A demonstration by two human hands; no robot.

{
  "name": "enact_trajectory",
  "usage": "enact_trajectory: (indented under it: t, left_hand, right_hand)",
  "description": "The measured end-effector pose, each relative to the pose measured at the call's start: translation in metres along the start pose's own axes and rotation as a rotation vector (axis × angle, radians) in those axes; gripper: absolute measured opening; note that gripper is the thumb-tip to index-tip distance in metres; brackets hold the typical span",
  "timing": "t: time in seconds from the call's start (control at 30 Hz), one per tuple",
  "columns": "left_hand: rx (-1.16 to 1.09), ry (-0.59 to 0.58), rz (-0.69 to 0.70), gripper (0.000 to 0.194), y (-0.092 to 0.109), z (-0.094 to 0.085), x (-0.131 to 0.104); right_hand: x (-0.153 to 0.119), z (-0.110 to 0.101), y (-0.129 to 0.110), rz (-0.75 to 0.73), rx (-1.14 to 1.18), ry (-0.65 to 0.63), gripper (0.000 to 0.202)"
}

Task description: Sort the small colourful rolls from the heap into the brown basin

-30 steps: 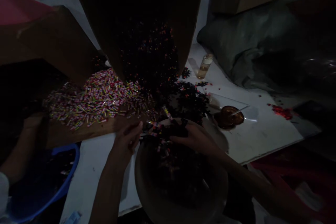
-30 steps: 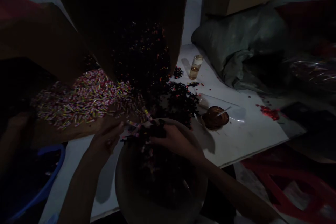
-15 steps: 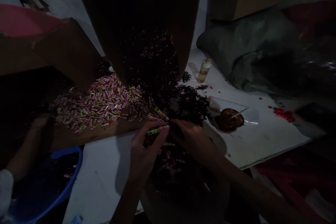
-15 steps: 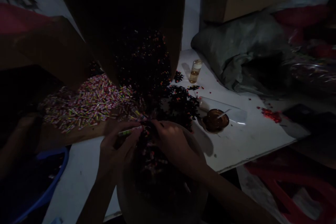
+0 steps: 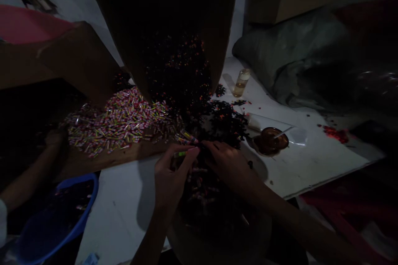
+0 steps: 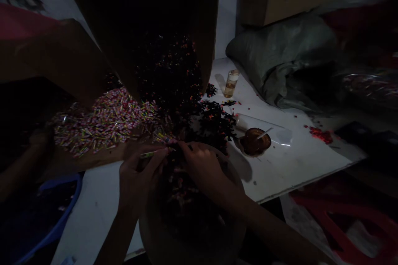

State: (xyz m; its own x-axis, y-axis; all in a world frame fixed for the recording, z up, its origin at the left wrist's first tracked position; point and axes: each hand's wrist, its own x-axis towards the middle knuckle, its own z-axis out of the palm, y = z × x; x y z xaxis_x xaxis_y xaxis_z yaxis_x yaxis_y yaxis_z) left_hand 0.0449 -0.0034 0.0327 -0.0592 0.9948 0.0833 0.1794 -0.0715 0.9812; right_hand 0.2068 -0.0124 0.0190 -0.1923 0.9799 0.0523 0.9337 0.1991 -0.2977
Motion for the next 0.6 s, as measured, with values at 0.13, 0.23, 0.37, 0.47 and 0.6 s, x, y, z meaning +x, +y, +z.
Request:
enact_trajectory:
  t: [0.13, 0.23, 0.37, 0.47, 0.6]
  left_hand:
    - [0.128, 0.040, 0.092, 0.023, 0.003, 0.003, -0.002]
    - [0.257, 0.039, 0.128, 0.023, 0.004, 0.003, -0.004]
    - [0.436, 0.023, 0.203, 0.024, 0.003, 0.001, -0.006]
    - [0.471, -0.033, 0.228, 0.016, 0.002, -0.003, -0.005]
    - [0.507, -0.115, 0.252, 0.013, 0.006, -0.009, -0.002]
  right_hand:
    - [0.001, -0.002, -0.004, 0.031, -0.036, -0.073, 0.045]
    - [0.002, -0.002, -0.006, 0.045, -0.074, -0.111, 0.046]
    - [0.003, 0.000, -0.006, 0.059, -0.107, -0.154, 0.049]
    - [0.003, 0.003, -0.005, 0.056, -0.149, -0.146, 0.050]
    - [0.002, 0.008, -0.004, 0.026, -0.197, -0.116, 0.050]
